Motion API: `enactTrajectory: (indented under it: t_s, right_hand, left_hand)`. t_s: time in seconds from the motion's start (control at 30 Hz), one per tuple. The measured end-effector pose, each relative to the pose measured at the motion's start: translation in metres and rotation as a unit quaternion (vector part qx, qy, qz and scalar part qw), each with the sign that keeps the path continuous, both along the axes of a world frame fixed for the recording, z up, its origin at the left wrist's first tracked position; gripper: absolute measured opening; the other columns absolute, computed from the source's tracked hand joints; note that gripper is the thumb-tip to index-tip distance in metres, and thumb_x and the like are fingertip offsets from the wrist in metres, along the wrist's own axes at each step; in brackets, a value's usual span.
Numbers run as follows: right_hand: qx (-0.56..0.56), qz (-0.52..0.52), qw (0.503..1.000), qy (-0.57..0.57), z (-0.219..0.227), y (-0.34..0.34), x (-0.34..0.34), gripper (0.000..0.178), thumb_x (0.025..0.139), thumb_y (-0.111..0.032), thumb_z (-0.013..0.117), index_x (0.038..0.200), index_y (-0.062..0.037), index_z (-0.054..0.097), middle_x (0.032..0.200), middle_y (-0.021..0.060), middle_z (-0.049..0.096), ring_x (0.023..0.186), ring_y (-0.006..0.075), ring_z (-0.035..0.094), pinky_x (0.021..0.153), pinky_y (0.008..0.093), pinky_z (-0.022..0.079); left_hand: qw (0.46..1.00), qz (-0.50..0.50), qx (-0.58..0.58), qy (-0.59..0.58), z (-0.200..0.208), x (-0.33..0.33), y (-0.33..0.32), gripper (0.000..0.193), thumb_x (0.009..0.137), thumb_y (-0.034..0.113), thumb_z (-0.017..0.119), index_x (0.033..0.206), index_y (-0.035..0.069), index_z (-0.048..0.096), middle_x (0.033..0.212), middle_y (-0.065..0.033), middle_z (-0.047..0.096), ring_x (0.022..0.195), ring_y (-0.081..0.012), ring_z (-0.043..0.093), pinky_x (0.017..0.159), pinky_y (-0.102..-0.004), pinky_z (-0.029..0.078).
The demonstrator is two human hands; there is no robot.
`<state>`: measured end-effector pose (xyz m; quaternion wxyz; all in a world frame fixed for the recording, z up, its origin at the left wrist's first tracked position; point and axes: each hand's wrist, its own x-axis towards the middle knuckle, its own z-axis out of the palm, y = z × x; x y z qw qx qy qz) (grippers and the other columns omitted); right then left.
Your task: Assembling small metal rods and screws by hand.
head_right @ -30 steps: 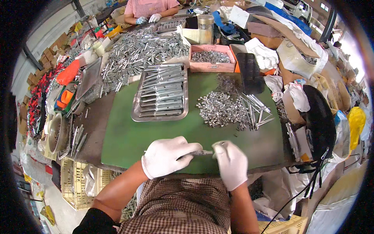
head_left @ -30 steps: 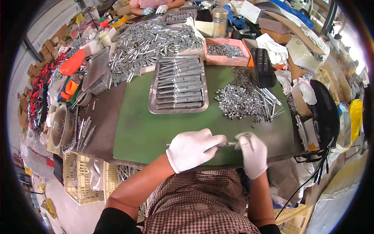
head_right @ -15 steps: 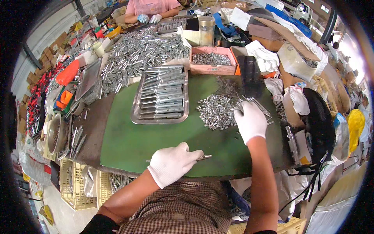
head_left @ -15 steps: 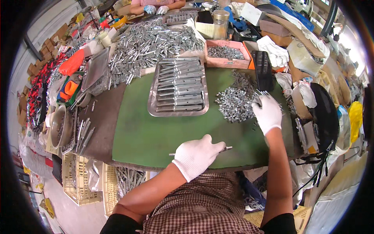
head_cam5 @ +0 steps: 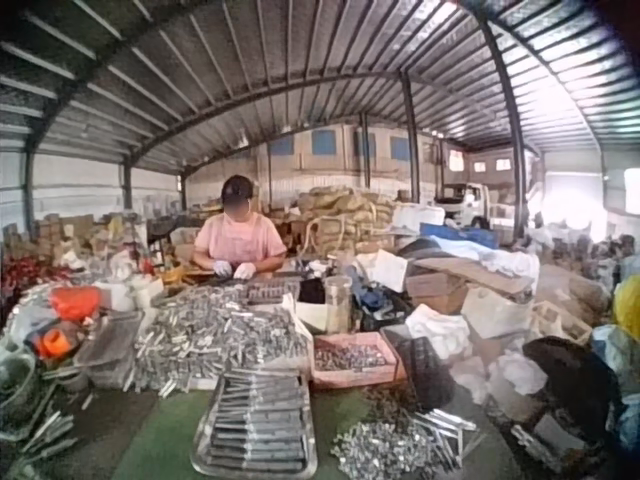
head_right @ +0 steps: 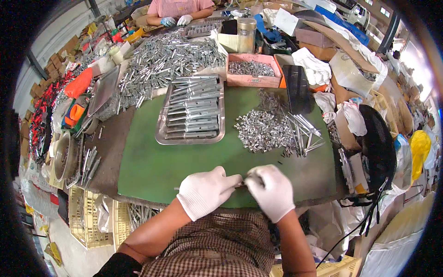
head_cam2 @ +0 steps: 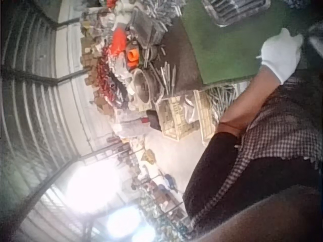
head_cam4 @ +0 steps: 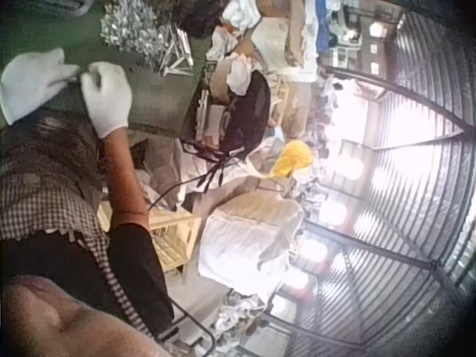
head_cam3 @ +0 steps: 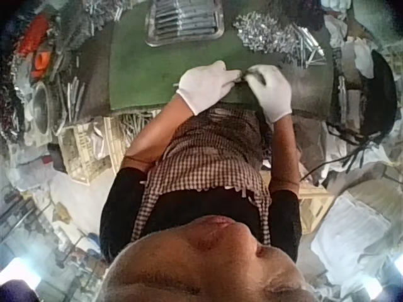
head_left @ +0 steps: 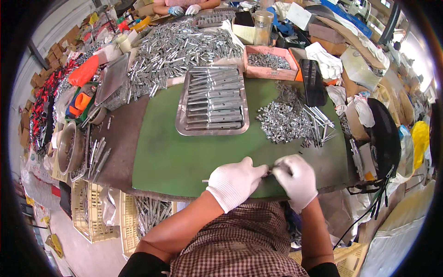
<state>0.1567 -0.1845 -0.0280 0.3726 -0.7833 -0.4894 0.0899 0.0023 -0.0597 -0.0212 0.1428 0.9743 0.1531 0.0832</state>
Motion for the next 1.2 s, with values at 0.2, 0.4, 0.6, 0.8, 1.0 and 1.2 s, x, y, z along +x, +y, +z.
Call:
enactTrajectory:
  t_s: [0.2,0.4,0.6,0.8,1.0,1.2]
  right_hand:
    - [-0.049,-0.161,0.985,-0.045,-0.008,0.023,0.05,0.021,0.081,-0.02,0.07,0.09,-0.0023,0.064,0.092,0.0133,0.067,0.083,0.032,0.065,0.076,0.0389,0.051]
    - [-0.152,-0.177,0.966,-0.11,-0.001,0.041,0.033,0.03,0.079,-0.029,0.072,0.097,-0.0064,0.063,0.098,0.0138,0.064,0.086,0.0337,0.064,0.076,0.0417,0.051]
    - [-0.124,-0.13,0.962,-0.206,-0.006,0.022,0.019,0.016,0.08,-0.018,0.069,0.09,-0.0054,0.064,0.089,0.0134,0.065,0.081,0.034,0.063,0.073,0.042,0.05]
    - [-0.025,0.012,0.998,-0.049,0.007,-0.01,-0.015,0.013,0.077,-0.011,0.069,0.087,-0.0066,0.063,0.084,0.0129,0.063,0.076,0.033,0.062,0.066,0.0406,0.049]
    - [-0.017,0.005,0.994,-0.111,-0.001,-0.006,-0.022,0.011,0.076,-0.013,0.069,0.085,-0.0101,0.063,0.084,0.0097,0.064,0.073,0.032,0.063,0.063,0.0409,0.05]
    - [-0.05,-0.01,0.997,-0.063,0.0,-0.004,-0.022,0.011,0.078,-0.015,0.069,0.082,-0.0083,0.062,0.082,0.0103,0.063,0.073,0.0316,0.062,0.064,0.0415,0.049]
  left_hand:
    - [1.0,-0.008,0.015,0.02,0.006,0.001,-0.002,0.02,0.089,0.025,0.057,0.108,0.022,0.062,0.078,-0.0082,0.053,0.061,-0.0244,0.062,0.052,-0.0371,0.051]
    - [0.999,-0.009,0.015,0.036,0.003,0.002,-0.002,0.017,0.089,0.025,0.056,0.106,0.022,0.061,0.079,-0.0089,0.053,0.061,-0.025,0.062,0.051,-0.0376,0.051]
    - [0.999,-0.01,0.003,0.038,0.005,0.001,-0.002,0.017,0.089,0.025,0.057,0.106,0.022,0.061,0.08,-0.0093,0.053,0.061,-0.0253,0.062,0.052,-0.0384,0.052]
    - [1.0,0.006,-0.004,0.03,0.005,-0.002,-0.005,0.018,0.089,0.026,0.058,0.106,0.021,0.061,0.078,-0.0097,0.053,0.061,-0.0258,0.063,0.053,-0.0389,0.052]
    - [1.0,0.008,-0.004,0.014,0.003,-0.002,-0.006,0.021,0.087,0.025,0.061,0.107,0.02,0.063,0.078,-0.0088,0.053,0.059,-0.0254,0.063,0.053,-0.0382,0.053]
    - [1.0,0.011,-0.011,-0.006,-0.001,-0.004,-0.007,0.025,0.085,0.025,0.062,0.11,0.02,0.064,0.079,-0.0076,0.054,0.059,-0.0232,0.063,0.054,-0.0369,0.053]
